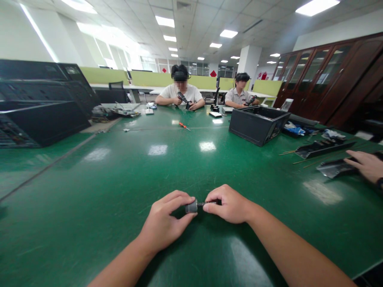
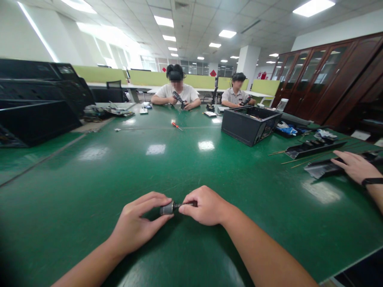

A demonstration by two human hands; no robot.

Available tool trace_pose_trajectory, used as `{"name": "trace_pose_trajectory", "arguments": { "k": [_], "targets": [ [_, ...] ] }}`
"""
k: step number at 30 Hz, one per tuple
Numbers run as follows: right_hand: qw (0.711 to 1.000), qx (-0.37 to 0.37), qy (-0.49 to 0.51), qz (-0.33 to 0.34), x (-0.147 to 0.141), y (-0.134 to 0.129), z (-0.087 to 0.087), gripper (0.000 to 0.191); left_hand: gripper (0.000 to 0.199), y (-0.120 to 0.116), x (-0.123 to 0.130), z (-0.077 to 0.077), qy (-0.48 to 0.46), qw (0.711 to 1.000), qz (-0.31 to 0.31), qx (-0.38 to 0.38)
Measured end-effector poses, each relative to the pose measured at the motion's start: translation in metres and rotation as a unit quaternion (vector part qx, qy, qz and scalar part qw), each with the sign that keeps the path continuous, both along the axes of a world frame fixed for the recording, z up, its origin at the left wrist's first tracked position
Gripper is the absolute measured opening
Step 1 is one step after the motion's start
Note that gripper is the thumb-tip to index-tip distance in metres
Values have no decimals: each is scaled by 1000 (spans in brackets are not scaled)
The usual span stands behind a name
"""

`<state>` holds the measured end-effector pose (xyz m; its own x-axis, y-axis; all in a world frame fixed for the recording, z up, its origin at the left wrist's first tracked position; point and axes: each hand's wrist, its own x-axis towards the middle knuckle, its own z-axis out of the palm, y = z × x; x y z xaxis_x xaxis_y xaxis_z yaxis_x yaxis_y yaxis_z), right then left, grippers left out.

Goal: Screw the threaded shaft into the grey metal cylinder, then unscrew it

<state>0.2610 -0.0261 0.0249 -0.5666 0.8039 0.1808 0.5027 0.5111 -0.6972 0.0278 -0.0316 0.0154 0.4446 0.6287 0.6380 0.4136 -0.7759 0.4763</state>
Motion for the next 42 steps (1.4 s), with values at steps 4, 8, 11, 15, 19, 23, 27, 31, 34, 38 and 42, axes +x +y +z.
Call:
{"name": "trace_pose_trajectory", "arguments": {
  "k": [4, 8, 11, 15, 19, 23, 27, 31, 34, 38, 42],
  "targets": [
    [1000, 0, -7, 0, 1, -1, 1, 21, 19, 0, -1, 1, -2, 1000, -3, 7],
    [999, 30, -11, -9, 3, 0, 1, 18, 19, 1, -2, 3, -7, 1000, 3, 7],
    [999, 33, -11, -9, 4, 1, 2, 19, 19, 1, -2, 4, -7, 1000, 8, 6],
    [999, 29, -7, -10, 4, 2, 2, 19, 18, 1, -2, 4, -8, 1000, 10, 2],
    [1000, 20, -4, -14, 5, 3, 1, 20, 17, 1, -3, 3, -10, 1000, 15, 1],
    [1000, 18, -3, -16, 6, 3, 0, 20, 18, 1, -2, 3, -7, 1000, 18, -2],
    [1000, 13, 3, -18, 7, 3, 1, 19, 17, 2, -2, 4, -11, 1000, 19, -3],
    [1000, 11, 7, -20, 9, 3, 0, 19, 18, 2, -2, 4, -12, 1000, 21, -3],
    [1000, 13, 6, -20, 10, 4, -1, 19, 18, 2, -2, 5, -16, 1000, 20, -3],
    [1000, 14, 5, -20, 11, 6, -1, 19, 18, 2, -2, 6, -16, 1000, 22, -5],
    [1000, 10, 5, -20, 11, 6, -1, 18, 19, 2, -3, 5, -15, 1000, 21, -10]
  ]
}}
